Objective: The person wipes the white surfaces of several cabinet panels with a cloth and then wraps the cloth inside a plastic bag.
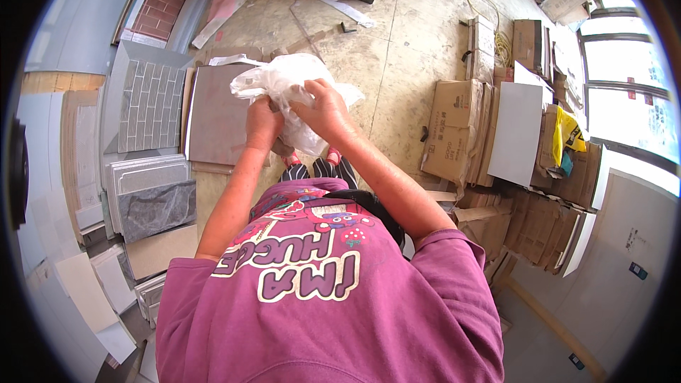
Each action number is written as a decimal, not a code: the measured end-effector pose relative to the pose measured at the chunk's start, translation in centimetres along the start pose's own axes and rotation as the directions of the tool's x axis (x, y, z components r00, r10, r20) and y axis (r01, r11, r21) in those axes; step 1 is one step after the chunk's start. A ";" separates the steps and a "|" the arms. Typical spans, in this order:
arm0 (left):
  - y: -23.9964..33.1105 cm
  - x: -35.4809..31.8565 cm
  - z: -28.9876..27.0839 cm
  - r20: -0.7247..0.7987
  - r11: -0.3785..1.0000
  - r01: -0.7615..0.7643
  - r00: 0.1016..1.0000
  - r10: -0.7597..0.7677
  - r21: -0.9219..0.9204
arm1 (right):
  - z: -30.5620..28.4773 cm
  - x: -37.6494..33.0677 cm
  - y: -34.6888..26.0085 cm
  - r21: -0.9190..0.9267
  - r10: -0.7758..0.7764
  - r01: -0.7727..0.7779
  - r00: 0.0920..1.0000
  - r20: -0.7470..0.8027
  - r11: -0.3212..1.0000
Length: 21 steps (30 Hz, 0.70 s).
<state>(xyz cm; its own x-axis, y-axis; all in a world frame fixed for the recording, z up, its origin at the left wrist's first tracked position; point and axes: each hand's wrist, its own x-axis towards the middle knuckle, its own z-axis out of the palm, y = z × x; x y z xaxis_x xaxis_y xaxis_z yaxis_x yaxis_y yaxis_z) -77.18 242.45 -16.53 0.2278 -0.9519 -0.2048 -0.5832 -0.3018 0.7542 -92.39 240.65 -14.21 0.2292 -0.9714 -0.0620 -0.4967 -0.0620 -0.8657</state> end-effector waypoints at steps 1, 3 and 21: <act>-0.7 0.4 0.3 -0.016 0.999 -0.008 1.000 0.008 0.034 | 0.0 -0.3 -0.4 -0.017 -0.044 0.043 0.999 -0.032 0.999; -2.1 1.2 0.8 -0.088 0.989 -0.099 0.990 0.109 0.110 | -0.4 -0.8 -1.3 -0.001 -0.092 0.092 0.994 -0.058 0.996; -3.4 0.7 -0.3 -0.078 0.999 -0.046 0.996 0.047 0.010 | -4.5 -0.6 -0.4 0.064 0.061 -0.058 0.997 -0.045 0.996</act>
<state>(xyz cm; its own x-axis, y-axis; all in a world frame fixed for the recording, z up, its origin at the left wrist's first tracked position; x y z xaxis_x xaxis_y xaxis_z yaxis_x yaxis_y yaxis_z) -74.83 242.77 -19.03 0.2606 -0.9580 -0.1199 -0.6007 -0.2582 0.7566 -96.12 240.19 -11.63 0.1602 -0.9828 -0.0924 -0.4547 0.0097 -0.8906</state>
